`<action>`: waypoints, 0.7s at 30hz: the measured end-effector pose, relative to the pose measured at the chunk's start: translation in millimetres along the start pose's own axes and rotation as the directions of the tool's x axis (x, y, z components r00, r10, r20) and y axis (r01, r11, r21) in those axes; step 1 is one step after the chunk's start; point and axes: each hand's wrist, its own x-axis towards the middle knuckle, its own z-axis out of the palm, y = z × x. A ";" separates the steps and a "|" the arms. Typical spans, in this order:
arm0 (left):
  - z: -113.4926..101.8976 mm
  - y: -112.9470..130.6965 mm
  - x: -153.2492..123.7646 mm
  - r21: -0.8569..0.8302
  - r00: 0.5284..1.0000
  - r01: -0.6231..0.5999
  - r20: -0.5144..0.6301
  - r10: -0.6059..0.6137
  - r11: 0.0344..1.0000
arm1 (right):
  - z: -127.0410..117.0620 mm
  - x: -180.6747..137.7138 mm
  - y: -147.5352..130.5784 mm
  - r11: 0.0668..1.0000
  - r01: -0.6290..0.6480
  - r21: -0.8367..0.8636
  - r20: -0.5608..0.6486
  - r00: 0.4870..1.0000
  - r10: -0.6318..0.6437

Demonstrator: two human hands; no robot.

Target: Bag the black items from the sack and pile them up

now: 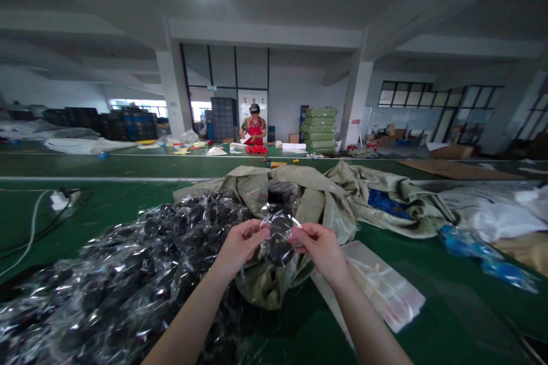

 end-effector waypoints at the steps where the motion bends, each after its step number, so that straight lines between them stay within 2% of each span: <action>1: -1.0 -0.6 0.1 0.023 1.000 0.001 -0.009 -0.001 1.000 | -0.4 -0.3 -1.3 1.000 0.000 0.007 0.001 1.000 0.000; 4: -4.0 -1.3 0.7 0.058 0.999 0.000 -0.036 0.002 0.998 | -1.5 -0.8 -4.3 0.999 -0.006 0.044 0.009 1.000 0.006; 10: -7.3 5.2 -1.0 0.042 1.000 0.006 0.015 -0.007 0.999 | -6.0 1.1 -1.3 0.994 -0.025 0.103 0.027 0.999 0.023; 16: -10.4 3.9 -3.4 -0.005 0.999 0.009 0.038 -0.009 1.000 | -13.5 2.5 1.5 0.998 -0.022 0.065 0.123 0.992 0.014; 21: -14.0 0.2 -2.3 0.054 0.998 -0.041 0.047 0.038 0.998 | -17.0 4.3 3.7 0.995 -0.042 0.094 0.168 0.986 0.026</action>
